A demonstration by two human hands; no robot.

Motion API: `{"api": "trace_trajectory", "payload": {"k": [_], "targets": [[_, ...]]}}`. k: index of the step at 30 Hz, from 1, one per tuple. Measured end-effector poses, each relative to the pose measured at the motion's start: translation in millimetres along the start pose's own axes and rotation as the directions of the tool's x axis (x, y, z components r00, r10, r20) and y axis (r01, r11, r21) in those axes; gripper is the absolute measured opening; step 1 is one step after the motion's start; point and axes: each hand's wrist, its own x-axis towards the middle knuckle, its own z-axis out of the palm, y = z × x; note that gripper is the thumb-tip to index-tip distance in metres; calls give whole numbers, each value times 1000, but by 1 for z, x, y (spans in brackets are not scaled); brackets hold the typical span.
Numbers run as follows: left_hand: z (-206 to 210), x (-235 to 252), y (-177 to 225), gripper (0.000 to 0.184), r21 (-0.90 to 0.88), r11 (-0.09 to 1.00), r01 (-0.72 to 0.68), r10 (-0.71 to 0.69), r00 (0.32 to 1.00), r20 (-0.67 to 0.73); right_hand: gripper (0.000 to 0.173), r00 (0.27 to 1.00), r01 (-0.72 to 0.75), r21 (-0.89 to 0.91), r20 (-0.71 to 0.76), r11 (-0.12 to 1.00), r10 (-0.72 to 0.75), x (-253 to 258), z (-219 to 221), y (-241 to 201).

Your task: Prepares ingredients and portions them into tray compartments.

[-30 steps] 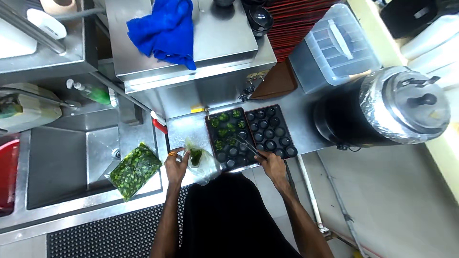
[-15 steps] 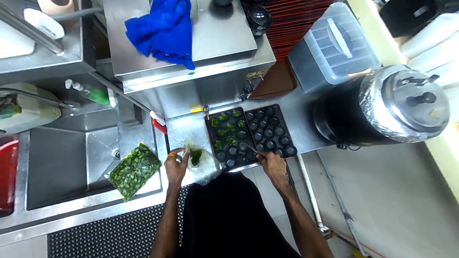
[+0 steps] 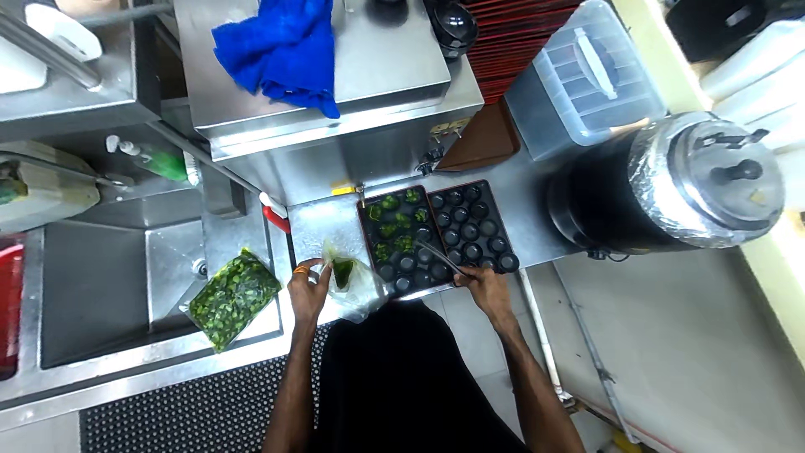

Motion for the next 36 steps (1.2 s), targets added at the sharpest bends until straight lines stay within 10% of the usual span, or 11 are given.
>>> {"api": "trace_trajectory", "payload": {"k": [21, 36], "targets": [[0, -1, -2, 30, 12, 1000, -1, 1, 1000, -5, 33, 999, -10, -377, 33, 926, 24, -1, 9, -28], [1, -2, -6, 31, 9, 1000, 16, -16, 1000, 5, 29, 999, 15, 17, -52, 1000, -14, 3, -20, 10]]}}
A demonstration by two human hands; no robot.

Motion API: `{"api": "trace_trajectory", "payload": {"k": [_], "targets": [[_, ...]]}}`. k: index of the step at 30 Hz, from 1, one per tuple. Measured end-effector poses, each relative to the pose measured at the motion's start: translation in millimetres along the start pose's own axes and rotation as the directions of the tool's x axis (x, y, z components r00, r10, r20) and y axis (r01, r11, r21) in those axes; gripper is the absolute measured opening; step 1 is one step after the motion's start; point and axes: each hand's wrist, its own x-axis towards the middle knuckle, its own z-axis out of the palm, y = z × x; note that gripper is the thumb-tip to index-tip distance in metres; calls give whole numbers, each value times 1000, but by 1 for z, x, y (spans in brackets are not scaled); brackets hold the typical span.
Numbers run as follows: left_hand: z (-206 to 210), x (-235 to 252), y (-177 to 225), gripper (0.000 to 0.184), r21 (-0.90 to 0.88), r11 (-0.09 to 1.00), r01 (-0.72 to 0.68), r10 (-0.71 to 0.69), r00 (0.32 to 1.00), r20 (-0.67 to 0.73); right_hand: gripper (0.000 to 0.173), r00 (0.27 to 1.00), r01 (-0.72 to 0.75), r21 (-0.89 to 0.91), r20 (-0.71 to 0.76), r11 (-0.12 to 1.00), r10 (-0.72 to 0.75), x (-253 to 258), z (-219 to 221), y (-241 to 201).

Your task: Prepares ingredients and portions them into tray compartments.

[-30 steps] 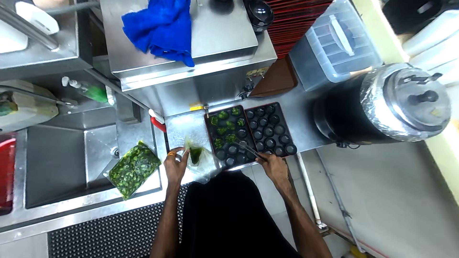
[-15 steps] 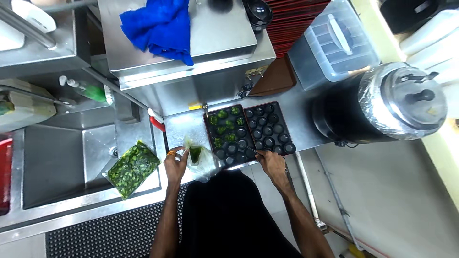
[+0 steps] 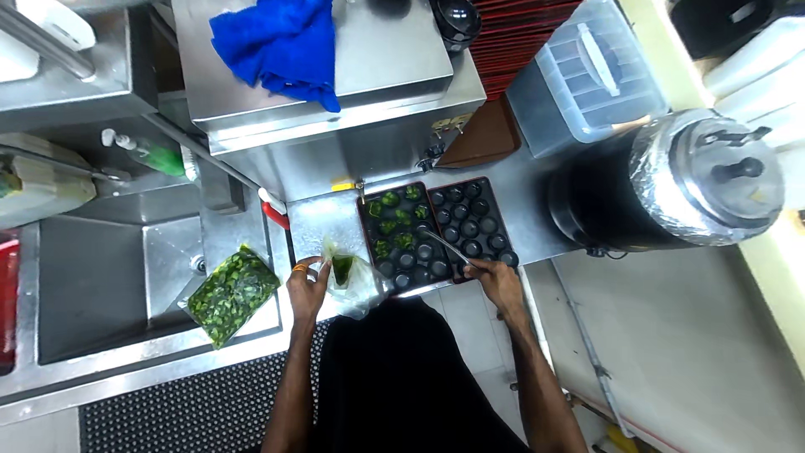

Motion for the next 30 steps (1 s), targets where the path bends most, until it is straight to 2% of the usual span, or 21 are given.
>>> {"api": "trace_trajectory", "payload": {"k": [5, 10, 19, 30], "targets": [[0, 2, 0, 31, 0, 1000, 1, -1, 1000, 4, 29, 999, -37, -44, 14, 998, 38, 4, 1, 1], [-1, 1, 1, 32, -2, 1000, -1, 1, 1000, 3, 32, 996, 35, -79, 84, 996, -28, 2, 16, -9], [-2, -2, 2, 32, -6, 1000, 22, -22, 1000, 21, 36, 992, -16, -377, 111, 926, 63, -7, 30, -50], [0, -1, 2, 31, -12, 1000, 2, -2, 1000, -3, 31, 988, 3, -393, 140, 919, 56, 8, 23, -52]]}}
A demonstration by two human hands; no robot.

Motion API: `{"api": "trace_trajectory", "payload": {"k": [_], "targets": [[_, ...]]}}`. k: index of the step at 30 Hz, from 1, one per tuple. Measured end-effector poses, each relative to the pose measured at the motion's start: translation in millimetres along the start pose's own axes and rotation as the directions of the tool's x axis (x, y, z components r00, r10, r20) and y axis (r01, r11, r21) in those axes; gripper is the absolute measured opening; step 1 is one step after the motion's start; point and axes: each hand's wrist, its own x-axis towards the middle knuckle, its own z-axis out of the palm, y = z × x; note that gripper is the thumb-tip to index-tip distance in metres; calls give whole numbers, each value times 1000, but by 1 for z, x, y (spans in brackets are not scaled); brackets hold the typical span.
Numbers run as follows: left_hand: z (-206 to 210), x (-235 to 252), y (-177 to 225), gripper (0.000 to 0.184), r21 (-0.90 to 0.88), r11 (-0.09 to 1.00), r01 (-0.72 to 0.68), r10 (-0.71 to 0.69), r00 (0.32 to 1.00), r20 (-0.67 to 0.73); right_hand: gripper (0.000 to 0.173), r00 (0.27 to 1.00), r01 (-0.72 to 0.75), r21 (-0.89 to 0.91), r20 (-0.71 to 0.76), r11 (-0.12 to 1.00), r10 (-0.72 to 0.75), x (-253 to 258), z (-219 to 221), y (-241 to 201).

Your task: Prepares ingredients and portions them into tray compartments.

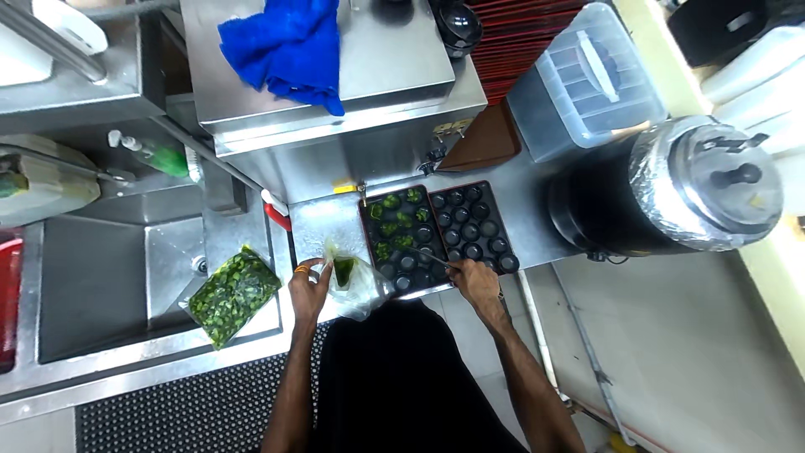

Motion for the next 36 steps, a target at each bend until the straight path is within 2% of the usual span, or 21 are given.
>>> {"api": "trace_trajectory", "payload": {"k": [8, 13, 21, 27, 36], "targets": [[-1, 0, -1, 32, 8, 1000, 16, -16, 1000, 9, 29, 996, 82, 278, -59, 957, -68, -14, -11, 23], [2, 1, -3, 32, 3, 1000, 6, -6, 1000, -1, 29, 992, 73, 329, -119, 942, -35, -17, -22, 39], [0, 2, -1, 30, -12, 1000, 12, -11, 1000, 21, 30, 993, -69, 251, -73, 966, 90, 7, -10, 47], [0, -1, -7, 31, -12, 1000, 26, -26, 1000, 5, 32, 992, 3, 270, -122, 963, 31, -1, -13, 35], [1, -1, -3, 29, -14, 1000, 25, -25, 1000, 3, 33, 998, -22, 86, -65, 996, 27, 1, 10, 7]]}}
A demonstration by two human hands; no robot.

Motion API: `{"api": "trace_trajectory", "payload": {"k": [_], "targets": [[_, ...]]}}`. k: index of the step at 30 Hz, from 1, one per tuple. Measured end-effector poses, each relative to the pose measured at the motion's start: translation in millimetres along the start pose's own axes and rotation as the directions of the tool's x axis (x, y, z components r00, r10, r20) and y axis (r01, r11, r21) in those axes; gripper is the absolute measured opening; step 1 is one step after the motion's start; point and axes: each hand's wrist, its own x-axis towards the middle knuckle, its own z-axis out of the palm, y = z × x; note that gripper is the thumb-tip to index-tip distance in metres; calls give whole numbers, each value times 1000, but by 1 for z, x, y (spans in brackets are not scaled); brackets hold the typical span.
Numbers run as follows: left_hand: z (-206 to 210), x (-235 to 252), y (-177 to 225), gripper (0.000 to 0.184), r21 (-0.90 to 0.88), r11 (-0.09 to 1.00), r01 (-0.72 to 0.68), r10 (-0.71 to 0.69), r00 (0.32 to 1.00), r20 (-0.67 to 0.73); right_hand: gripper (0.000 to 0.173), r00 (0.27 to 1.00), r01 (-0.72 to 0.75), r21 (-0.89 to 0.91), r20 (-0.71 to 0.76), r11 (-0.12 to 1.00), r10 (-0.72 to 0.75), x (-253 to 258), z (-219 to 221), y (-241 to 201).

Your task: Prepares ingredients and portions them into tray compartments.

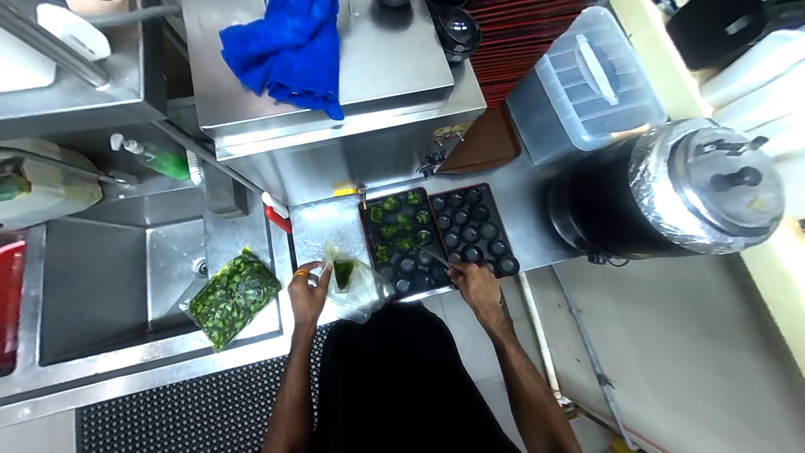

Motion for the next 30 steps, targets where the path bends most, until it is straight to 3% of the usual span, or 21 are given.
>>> {"api": "trace_trajectory", "payload": {"k": [7, 11, 16, 20, 30], "targets": [[0, -2, 1, 28, 16, 999, -37, 38, 999, -28, 35, 999, 32, 2, -37, 999, -32, -16, -15, -7], [0, -5, 6, 29, 24, 997, -76, 78, 995, -57, 37, 977, 213, 88, -51, 973, -209, -45, -38, -18], [2, -11, 12, 26, -3, 982, -188, 186, 973, -136, 38, 900, 430, 15, 69, 903, -430, -82, -35, -56], [6, -15, 15, 22, 3, 968, -252, 247, 946, -210, 35, 881, 460, -87, 169, 884, -442, -81, -7, -91], [23, -29, 18, 19, -8, 933, -361, 351, 912, -210, 36, 905, 419, -259, 194, 870, -378, -67, 35, -167]]}}
